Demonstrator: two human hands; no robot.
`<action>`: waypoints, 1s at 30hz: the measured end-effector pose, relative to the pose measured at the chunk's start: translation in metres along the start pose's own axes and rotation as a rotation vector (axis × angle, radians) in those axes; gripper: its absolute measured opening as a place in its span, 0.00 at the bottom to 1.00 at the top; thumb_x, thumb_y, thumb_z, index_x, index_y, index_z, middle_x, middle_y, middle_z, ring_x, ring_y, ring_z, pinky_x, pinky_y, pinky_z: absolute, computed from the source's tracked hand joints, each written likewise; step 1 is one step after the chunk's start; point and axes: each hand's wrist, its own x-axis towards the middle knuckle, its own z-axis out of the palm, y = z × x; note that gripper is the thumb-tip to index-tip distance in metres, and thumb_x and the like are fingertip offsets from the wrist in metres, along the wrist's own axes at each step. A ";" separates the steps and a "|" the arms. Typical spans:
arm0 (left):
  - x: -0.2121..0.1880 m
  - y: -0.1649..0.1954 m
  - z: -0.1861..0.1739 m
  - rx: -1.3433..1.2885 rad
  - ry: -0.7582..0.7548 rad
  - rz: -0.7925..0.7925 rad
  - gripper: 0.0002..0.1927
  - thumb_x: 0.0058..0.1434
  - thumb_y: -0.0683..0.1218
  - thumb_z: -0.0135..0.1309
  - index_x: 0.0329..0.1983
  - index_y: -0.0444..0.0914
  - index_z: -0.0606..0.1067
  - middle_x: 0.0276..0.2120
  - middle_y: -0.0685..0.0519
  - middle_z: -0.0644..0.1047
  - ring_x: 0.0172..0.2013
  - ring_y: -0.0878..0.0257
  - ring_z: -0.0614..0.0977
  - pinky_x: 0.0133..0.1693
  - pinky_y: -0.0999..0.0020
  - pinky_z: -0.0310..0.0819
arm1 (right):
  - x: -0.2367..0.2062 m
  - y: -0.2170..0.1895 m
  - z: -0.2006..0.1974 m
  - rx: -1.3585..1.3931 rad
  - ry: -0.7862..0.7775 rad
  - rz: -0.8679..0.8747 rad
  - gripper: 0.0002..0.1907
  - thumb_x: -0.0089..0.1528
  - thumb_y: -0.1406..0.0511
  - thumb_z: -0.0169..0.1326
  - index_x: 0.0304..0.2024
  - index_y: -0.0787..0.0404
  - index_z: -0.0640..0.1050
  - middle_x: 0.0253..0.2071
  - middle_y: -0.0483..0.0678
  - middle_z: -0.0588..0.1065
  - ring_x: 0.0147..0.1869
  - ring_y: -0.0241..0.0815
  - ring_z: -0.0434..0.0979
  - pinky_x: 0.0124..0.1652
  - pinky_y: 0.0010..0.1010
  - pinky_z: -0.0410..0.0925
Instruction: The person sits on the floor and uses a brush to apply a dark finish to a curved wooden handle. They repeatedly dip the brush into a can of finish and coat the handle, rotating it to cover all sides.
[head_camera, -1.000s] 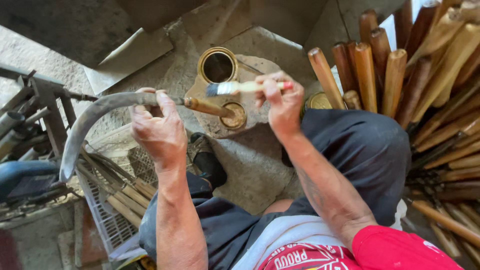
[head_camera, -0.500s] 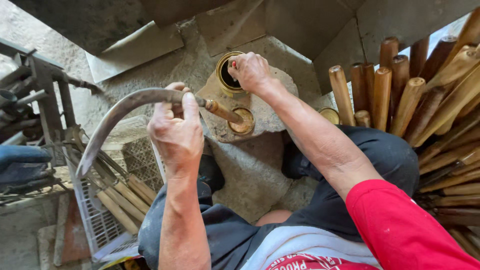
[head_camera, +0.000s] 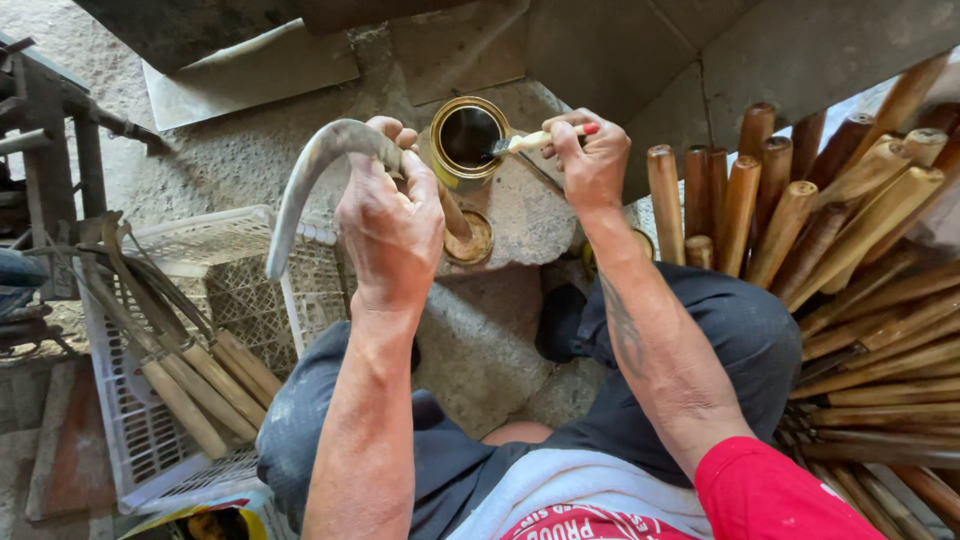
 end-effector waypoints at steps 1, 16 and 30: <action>0.000 0.001 0.001 0.023 0.000 0.015 0.14 0.70 0.36 0.52 0.58 0.36 0.68 0.45 0.46 0.82 0.46 0.50 0.86 0.47 0.58 0.80 | -0.003 0.002 -0.004 0.012 0.006 0.014 0.09 0.67 0.68 0.54 0.38 0.67 0.82 0.29 0.46 0.81 0.29 0.28 0.79 0.28 0.17 0.69; -0.001 0.001 -0.006 0.067 -0.078 -0.002 0.12 0.73 0.36 0.49 0.57 0.36 0.64 0.41 0.47 0.77 0.40 0.53 0.84 0.43 0.58 0.79 | -0.043 0.000 -0.041 0.099 0.037 0.032 0.09 0.69 0.67 0.54 0.41 0.68 0.82 0.30 0.46 0.79 0.30 0.28 0.77 0.30 0.18 0.68; -0.005 -0.025 0.005 -0.112 -0.036 -0.266 0.11 0.75 0.38 0.47 0.57 0.35 0.62 0.47 0.49 0.76 0.45 0.62 0.85 0.45 0.68 0.84 | -0.097 0.065 -0.039 0.685 0.082 0.382 0.14 0.67 0.62 0.56 0.42 0.69 0.80 0.30 0.52 0.79 0.26 0.35 0.76 0.26 0.26 0.69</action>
